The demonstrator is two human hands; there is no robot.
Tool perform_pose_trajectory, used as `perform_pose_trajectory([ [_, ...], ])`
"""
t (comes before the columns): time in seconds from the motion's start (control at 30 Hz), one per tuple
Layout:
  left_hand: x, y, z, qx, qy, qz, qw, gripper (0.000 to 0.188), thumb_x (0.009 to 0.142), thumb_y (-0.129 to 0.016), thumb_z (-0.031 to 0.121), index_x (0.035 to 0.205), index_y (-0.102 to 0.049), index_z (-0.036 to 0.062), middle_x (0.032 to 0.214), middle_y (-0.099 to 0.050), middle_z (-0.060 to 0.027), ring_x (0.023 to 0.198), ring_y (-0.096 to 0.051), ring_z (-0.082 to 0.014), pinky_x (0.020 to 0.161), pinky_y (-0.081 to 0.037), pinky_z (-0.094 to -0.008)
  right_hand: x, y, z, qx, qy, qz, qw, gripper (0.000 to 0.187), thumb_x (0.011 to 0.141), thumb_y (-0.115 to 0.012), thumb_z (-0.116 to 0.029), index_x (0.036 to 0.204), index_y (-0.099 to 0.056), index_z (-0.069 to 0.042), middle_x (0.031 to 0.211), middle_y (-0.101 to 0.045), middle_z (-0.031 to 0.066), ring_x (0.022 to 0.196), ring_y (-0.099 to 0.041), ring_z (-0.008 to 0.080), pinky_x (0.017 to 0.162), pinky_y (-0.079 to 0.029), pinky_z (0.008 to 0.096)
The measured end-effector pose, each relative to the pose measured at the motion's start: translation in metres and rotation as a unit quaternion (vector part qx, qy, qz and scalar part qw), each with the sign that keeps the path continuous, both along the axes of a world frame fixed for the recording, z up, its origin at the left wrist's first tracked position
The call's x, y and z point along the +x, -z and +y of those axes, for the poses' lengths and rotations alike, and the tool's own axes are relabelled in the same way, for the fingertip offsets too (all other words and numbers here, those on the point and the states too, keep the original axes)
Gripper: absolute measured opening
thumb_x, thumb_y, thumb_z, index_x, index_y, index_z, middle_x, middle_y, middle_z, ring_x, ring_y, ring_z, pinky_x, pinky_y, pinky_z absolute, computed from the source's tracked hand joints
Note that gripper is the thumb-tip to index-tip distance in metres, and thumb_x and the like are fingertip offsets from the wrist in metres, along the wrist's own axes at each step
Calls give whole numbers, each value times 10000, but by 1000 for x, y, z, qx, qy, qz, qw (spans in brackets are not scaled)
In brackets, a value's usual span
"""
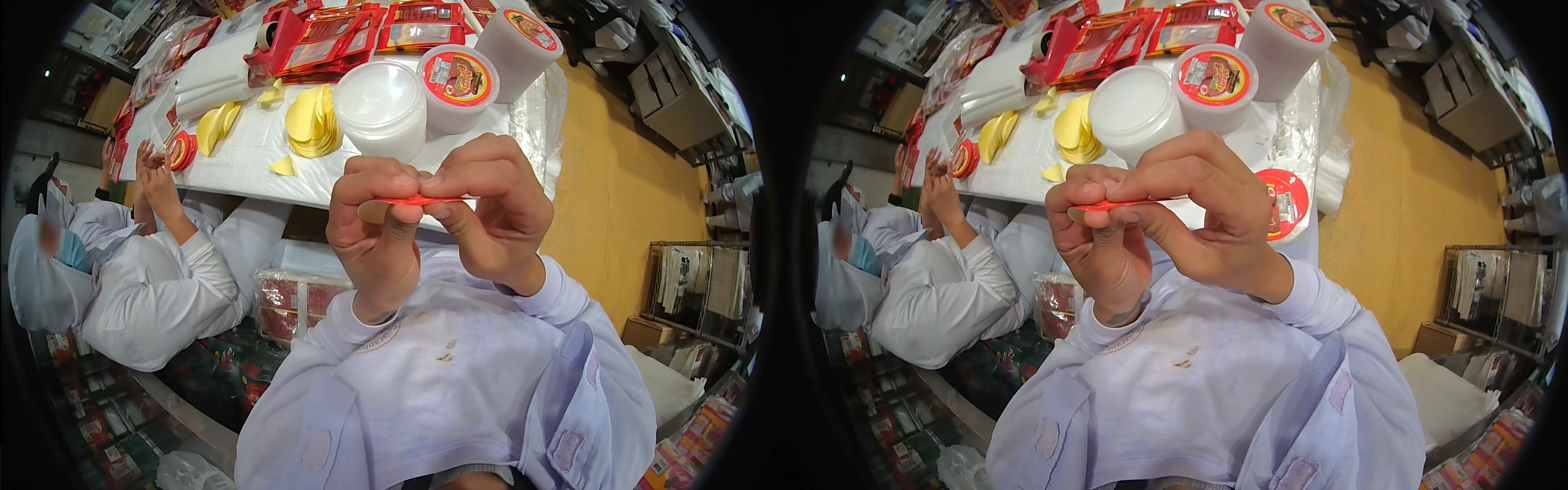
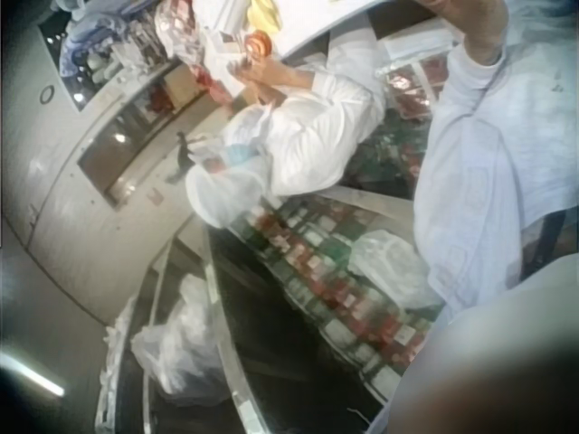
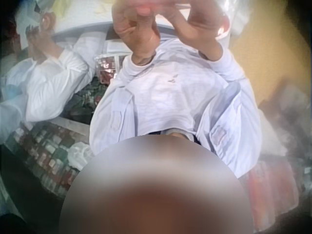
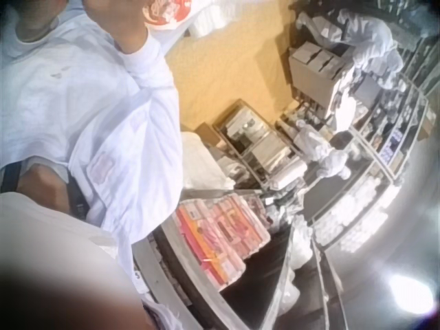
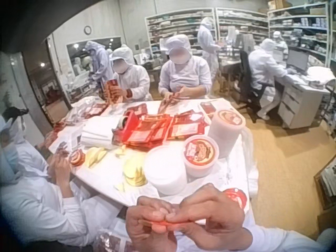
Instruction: The person repeatedly picks up yellow circular discs and red circular stickers, folds the discs, and places the stickers on them. The person stacks the finished items on the table. Coworkers perform similar actions at the same table.
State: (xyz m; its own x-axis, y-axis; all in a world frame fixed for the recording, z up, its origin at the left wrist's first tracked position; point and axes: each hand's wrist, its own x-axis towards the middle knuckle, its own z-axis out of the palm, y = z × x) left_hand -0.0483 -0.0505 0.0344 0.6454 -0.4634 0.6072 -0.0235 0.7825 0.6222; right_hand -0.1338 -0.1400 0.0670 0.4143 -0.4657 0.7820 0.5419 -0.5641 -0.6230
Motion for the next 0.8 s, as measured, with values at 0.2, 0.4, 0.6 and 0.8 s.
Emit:
perform_pose_trajectory([
  [0.2, 5, -10, 4, 44, -67, -60, 995, 236, 966, -735, 171, 1098, -600, 29, 1028, -573, -67, 882, -602, -147, 799, -500, -274, 0, -5, -2, -16, -3, 22, 1000, 178, 785, -809, -37, 949, -742, -39, 849, -691, 37, 782, -607, 154, 677, -473, 270],
  [0.4, 42, -23, 13, 156, -86, -266, 947, 200, 874, -820, 119, 955, -657, 37, 946, -648, -52, 808, -602, -155, 726, -482, -285, -14, -28, -35, 1, -127, 173, 977, 85, 837, -770, -122, 849, -722, -53, 788, -679, 7, 689, -563, 108, 629, -416, 259],
  [0.6, 43, -24, 10, 160, -53, -223, 960, 195, 812, -851, 101, 957, -728, 58, 975, -646, -53, 841, -636, -173, 772, -521, -297, -14, -26, -44, 142, -262, 285, 911, 114, 918, -714, -159, 899, -720, -47, 794, -663, -44, 709, -541, 44, 636, -394, 231],
  [0.8, 54, -19, 4, 101, -264, -449, 847, 232, 727, -876, 101, 922, -793, 196, 1049, -630, -7, 938, -649, -203, 845, -557, -383, -12, -16, -51, 333, -359, 310, 815, 167, 962, -679, -220, 939, -719, -60, 825, -651, -52, 722, -535, 24, 647, -404, 216],
])
